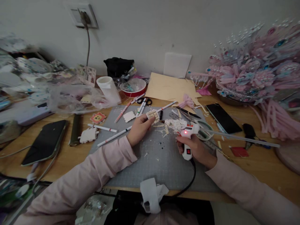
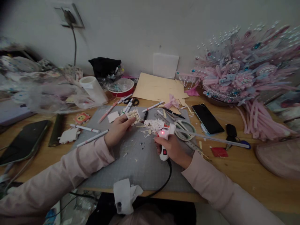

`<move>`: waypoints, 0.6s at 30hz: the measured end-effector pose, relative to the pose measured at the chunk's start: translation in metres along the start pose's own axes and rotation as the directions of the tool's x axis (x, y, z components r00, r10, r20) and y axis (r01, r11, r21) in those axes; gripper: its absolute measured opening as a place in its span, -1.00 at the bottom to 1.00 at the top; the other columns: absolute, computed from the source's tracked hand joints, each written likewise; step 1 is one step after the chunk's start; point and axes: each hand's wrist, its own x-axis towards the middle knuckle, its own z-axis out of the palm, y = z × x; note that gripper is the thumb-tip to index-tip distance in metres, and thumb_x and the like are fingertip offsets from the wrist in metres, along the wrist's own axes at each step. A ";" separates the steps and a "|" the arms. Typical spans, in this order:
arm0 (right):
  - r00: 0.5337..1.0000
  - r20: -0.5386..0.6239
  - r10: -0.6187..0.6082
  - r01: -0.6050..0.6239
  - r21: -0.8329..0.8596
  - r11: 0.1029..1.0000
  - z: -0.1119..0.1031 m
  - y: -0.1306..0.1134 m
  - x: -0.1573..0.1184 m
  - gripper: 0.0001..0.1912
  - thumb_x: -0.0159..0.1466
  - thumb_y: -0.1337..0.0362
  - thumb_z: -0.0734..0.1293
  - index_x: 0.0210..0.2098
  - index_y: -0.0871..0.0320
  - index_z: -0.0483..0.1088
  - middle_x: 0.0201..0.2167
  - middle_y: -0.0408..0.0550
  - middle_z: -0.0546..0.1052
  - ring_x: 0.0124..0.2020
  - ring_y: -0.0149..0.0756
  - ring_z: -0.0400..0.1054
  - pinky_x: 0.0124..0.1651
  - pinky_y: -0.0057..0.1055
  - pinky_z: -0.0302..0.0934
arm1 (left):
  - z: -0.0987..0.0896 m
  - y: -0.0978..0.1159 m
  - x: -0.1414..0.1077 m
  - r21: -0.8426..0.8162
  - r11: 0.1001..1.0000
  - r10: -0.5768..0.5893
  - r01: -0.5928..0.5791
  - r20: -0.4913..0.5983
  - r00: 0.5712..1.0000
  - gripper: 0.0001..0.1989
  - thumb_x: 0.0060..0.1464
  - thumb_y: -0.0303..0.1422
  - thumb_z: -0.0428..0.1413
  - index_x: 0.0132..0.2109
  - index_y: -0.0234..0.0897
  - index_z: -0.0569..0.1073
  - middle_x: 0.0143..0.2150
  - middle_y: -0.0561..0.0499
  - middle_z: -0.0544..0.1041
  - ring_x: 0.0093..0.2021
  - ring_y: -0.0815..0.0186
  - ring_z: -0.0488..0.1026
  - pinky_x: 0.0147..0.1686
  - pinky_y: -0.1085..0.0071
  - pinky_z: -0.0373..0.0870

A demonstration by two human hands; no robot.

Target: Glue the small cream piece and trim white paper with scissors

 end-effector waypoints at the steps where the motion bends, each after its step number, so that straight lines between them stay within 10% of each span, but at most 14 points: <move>1: 1.000 -0.002 0.003 -0.003 0.003 1.000 0.000 0.000 0.000 -0.74 0.02 0.13 0.29 -0.67 0.16 0.28 -0.78 -0.18 0.34 -0.72 -0.41 0.22 -0.64 -0.48 0.07 | 0.000 0.000 0.000 -0.002 1.000 0.001 -0.001 0.002 1.000 -0.72 0.01 -0.21 0.01 -0.54 -0.28 0.26 -0.70 0.18 0.22 -0.67 0.48 0.11 -0.64 0.53 0.03; 18: 0.999 0.000 -0.035 0.035 0.070 0.997 -0.001 0.003 -0.001 -0.75 0.04 0.15 0.30 -0.65 0.17 0.29 -0.77 -0.18 0.34 -0.71 -0.42 0.22 -0.63 -0.49 0.08 | 0.004 0.001 -0.005 0.042 0.999 -0.023 0.022 0.026 0.999 -0.70 -0.01 -0.18 0.03 -0.55 -0.26 0.24 -0.69 0.19 0.22 -0.68 0.47 0.09 -0.64 0.51 0.02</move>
